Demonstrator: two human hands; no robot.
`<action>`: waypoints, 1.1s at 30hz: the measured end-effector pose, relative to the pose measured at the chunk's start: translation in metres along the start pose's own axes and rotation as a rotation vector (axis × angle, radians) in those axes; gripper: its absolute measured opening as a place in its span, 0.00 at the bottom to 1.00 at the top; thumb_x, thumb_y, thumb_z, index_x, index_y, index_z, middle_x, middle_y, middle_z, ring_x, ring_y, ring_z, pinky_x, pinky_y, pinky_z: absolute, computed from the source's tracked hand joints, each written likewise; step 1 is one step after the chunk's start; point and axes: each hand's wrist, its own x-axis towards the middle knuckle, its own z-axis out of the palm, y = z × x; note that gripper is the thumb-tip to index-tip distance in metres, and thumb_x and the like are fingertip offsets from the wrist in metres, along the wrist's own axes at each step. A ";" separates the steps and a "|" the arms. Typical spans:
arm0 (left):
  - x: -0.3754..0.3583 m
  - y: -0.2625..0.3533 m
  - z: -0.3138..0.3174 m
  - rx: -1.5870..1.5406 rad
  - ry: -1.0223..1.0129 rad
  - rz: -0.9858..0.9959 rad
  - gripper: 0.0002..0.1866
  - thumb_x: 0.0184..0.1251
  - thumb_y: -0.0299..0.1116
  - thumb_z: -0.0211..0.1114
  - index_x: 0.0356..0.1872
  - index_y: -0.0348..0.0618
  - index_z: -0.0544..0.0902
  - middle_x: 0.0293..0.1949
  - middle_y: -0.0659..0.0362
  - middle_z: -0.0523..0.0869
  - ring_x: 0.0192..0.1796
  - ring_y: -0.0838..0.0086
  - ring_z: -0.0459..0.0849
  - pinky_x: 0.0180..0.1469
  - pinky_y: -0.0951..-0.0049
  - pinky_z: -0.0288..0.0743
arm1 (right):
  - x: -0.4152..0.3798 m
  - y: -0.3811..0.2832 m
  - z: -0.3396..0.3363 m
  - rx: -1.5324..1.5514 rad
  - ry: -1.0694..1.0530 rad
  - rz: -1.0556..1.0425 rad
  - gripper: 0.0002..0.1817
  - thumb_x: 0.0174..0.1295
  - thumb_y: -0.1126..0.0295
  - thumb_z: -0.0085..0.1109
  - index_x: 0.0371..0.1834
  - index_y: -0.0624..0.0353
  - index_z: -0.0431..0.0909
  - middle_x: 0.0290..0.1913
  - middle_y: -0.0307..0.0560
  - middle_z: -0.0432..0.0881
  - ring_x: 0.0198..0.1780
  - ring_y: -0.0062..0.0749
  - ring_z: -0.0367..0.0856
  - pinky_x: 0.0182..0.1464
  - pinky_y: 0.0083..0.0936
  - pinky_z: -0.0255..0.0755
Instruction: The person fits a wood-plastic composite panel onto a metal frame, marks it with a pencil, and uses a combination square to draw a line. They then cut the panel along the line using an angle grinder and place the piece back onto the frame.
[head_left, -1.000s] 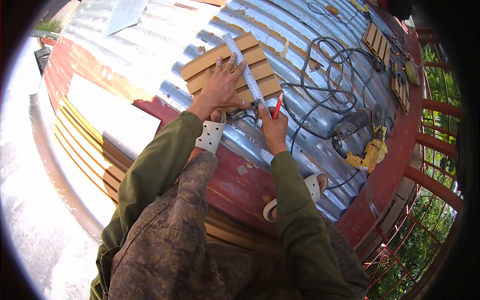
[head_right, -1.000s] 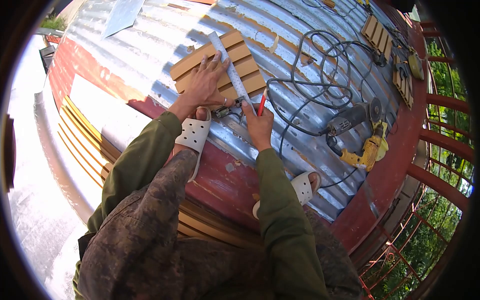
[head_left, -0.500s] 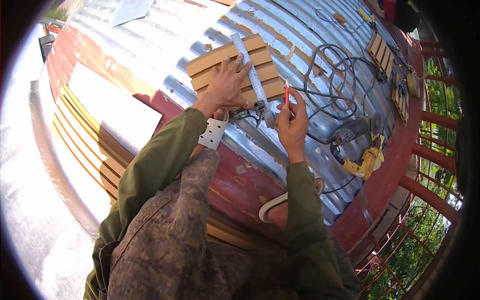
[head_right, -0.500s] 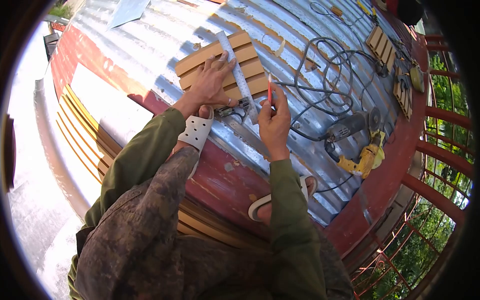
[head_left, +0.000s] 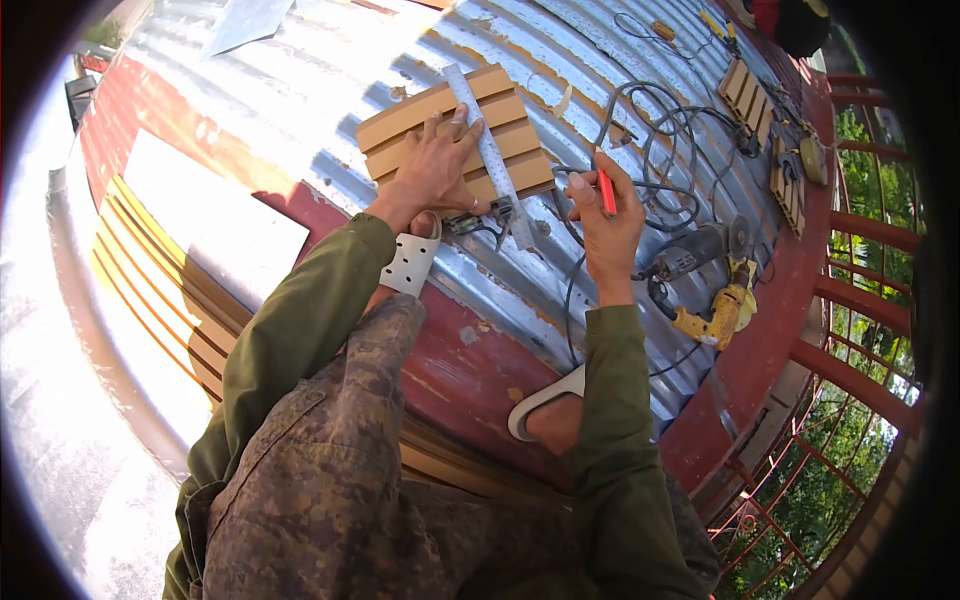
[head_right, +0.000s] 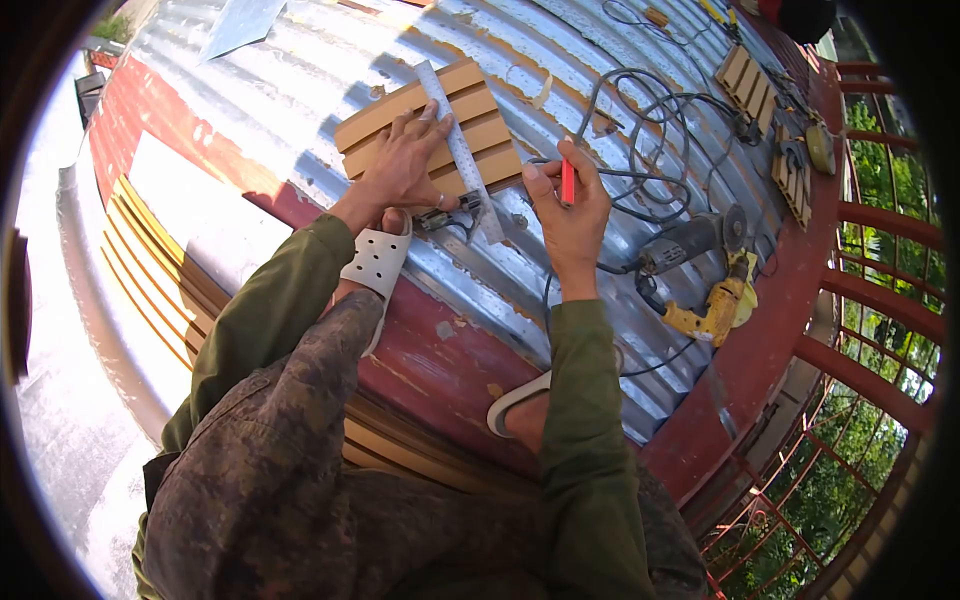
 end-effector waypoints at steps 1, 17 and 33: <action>0.000 0.001 -0.001 0.007 -0.008 -0.004 0.65 0.31 0.56 0.83 0.78 0.47 0.64 0.80 0.43 0.57 0.78 0.36 0.57 0.72 0.31 0.60 | 0.001 -0.001 -0.002 -0.076 0.010 0.017 0.32 0.69 0.62 0.68 0.71 0.66 0.68 0.40 0.43 0.83 0.34 0.22 0.83 0.33 0.18 0.76; 0.001 -0.001 0.004 -0.007 0.021 -0.008 0.64 0.30 0.56 0.82 0.78 0.47 0.66 0.80 0.42 0.59 0.77 0.38 0.58 0.71 0.36 0.60 | 0.073 0.029 0.065 -0.528 -0.199 -0.413 0.12 0.72 0.64 0.59 0.51 0.59 0.81 0.39 0.58 0.86 0.40 0.54 0.87 0.40 0.40 0.78; -0.002 0.002 0.000 0.006 -0.004 -0.020 0.65 0.30 0.59 0.81 0.78 0.47 0.63 0.80 0.45 0.56 0.77 0.38 0.57 0.69 0.29 0.60 | 0.113 0.045 0.110 -0.617 -0.272 -0.377 0.16 0.70 0.61 0.58 0.57 0.54 0.82 0.45 0.62 0.87 0.48 0.60 0.85 0.49 0.48 0.79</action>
